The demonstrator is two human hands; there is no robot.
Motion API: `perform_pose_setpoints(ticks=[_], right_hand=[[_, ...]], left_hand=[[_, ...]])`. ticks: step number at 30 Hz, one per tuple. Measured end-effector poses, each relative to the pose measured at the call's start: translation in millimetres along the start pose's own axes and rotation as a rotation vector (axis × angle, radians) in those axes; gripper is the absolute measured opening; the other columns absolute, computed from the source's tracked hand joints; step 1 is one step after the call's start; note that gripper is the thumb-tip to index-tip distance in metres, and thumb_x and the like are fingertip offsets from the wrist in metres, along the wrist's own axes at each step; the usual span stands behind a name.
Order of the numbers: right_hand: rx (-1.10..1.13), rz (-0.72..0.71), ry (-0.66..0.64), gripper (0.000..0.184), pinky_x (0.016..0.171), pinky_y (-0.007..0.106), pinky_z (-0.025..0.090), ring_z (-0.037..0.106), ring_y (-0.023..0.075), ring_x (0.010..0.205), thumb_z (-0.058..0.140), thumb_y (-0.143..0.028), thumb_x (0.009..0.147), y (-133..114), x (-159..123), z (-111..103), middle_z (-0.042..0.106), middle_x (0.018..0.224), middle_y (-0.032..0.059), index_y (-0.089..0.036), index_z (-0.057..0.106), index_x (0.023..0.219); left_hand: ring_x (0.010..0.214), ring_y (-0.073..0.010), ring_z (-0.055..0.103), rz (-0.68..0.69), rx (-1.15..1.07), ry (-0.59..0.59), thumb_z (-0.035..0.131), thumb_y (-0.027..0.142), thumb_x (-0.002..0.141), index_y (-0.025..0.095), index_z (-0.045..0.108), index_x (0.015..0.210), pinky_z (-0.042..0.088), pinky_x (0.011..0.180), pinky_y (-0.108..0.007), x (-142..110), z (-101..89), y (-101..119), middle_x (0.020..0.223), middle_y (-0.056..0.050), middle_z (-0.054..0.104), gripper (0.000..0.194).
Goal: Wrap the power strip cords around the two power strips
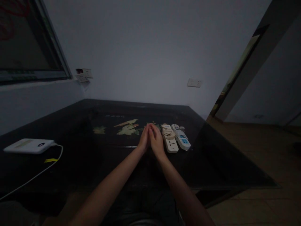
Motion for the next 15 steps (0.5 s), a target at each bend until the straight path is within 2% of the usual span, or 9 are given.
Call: perform_pose_setpoints(ticks=[3,5,7,10,12,15], right_hand=[[0.039,0.06,-0.068,0.044,0.103,0.039,0.038,0.056,0.0232,0.116,0.039,-0.042,0.092,20.8,13.4,38.9,0.064,0.12,0.0155,-0.013,0.066,0.112],[0.045,0.073,-0.109,0.046,0.101,0.042,0.04,0.059,0.0251,0.112,0.037,-0.045,0.092,35.6,10.3,53.8,0.067,0.116,0.0149,-0.015,0.068,0.108],[0.042,0.075,-0.143,0.045,0.103,0.044,0.037,0.058,0.0263,0.115,0.038,-0.046,0.092,47.3,2.2,60.6,0.066,0.118,0.0135,-0.017,0.068,0.109],[0.036,0.068,-0.185,0.046,0.107,0.044,0.033,0.05,0.0256,0.125,0.036,-0.046,0.093,56.8,-6.6,62.8,0.06,0.129,0.0122,-0.018,0.063,0.119],[0.032,0.065,-0.215,0.049,0.107,0.043,0.033,0.048,0.0252,0.127,0.034,-0.047,0.093,59.6,-7.3,63.1,0.056,0.133,0.013,-0.017,0.058,0.124],[0.018,0.055,-0.257,0.054,0.107,0.041,0.034,0.048,0.0257,0.127,0.038,-0.051,0.091,62.1,-4.3,64.1,0.054,0.135,0.0148,-0.016,0.055,0.128]], left_hand=[[0.12,-0.0194,0.053,-0.034,-0.16,0.082,0.026,0.039,0.097,0.016,0.039,0.139,0.043,0.101,-0.034,6.2,-12.3,-14.0,0.128,-0.012,0.058,0.05],[0.122,-0.021,0.052,-0.061,-0.243,0.114,0.027,0.035,0.097,0.018,0.034,0.142,0.044,0.101,-0.038,9.4,-19.8,-22.2,0.134,-0.013,0.052,0.049],[0.123,-0.0225,0.051,-0.077,-0.311,0.121,0.029,0.031,0.096,0.022,0.03,0.144,0.045,0.099,-0.04,10.6,-25.1,-26.5,0.143,-0.012,0.043,0.049],[0.127,-0.0232,0.048,-0.072,-0.38,0.109,0.034,0.025,0.094,0.034,0.027,0.144,0.046,0.097,-0.042,8.8,-28.7,-26.1,0.151,-0.005,0.033,0.052],[0.128,-0.0241,0.046,-0.064,-0.408,0.096,0.036,0.024,0.093,0.038,0.029,0.143,0.046,0.097,-0.043,6.9,-29.3,-24.1,0.152,-0.002,0.031,0.053],[0.127,-0.0261,0.046,-0.067,-0.429,0.063,0.038,0.027,0.093,0.037,0.036,0.14,0.046,0.095,-0.044,5.9,-29.5,-22.2,0.149,-0.003,0.037,0.049]])
Point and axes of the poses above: each hand's wrist, its own x-axis towards the middle knuckle, its own z-axis out of the palm, y = z × x, the point moved 2 cm from there along x, towards the middle knuckle
